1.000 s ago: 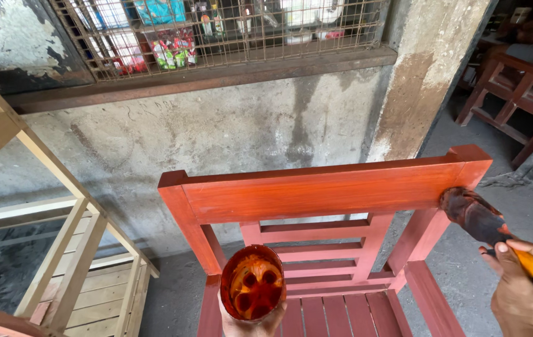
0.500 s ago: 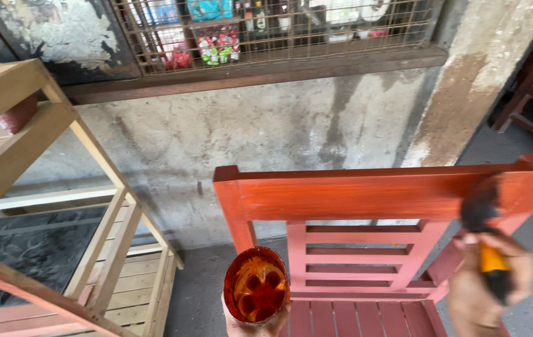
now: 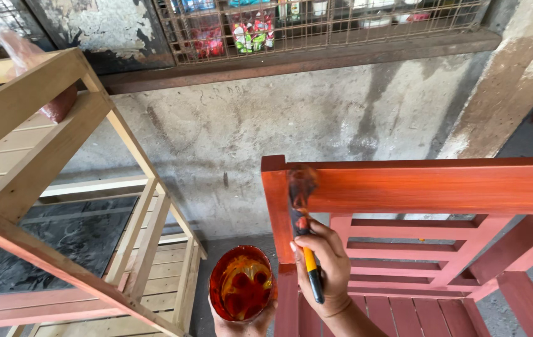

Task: The person applies red wood stain to a wooden chair using a brush, holding a stain container in one hand. They brush the top rail, backrest slats, side frame, and armrest of the chair, dipping the brush back into the container between strokes.

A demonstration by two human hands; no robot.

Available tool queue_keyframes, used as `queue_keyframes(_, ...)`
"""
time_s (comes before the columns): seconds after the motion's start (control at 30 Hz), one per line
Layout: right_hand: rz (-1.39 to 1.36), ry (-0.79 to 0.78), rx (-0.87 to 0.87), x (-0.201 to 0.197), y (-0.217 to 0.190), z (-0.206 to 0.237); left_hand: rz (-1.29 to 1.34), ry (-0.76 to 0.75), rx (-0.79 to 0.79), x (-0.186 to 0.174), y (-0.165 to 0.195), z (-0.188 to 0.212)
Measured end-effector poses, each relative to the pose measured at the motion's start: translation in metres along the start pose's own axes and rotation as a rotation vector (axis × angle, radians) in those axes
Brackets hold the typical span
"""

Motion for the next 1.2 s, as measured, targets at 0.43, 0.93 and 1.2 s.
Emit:
queue_keyframes(0.43, -0.053, 0.012, 0.365, -0.110, 0.056, 0.003, 0.005, -0.069, -0.099, -0.004, -0.040, -0.010)
queue_keyframes(0.93, 0.115, -1.387, 0.261, -0.105, -0.024, -0.051, -1.361, -0.898, 1.151, -0.013, -0.084, 0.038)
queue_keyframes(1.2, 0.054, -1.436, 0.135, -0.107, -0.012, -0.021, -1.455, -0.799, 0.979, -0.049, -0.091, 0.019)
Point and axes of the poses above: each hand's wrist, its own z-axis away from the middle knuckle, its own x-axis out of the palm, y = z × x, the point moved 5 cm from there along -z, towards the middle knuckle, and after that the axes turned 12 degrees about z, right-handed, at the moved point
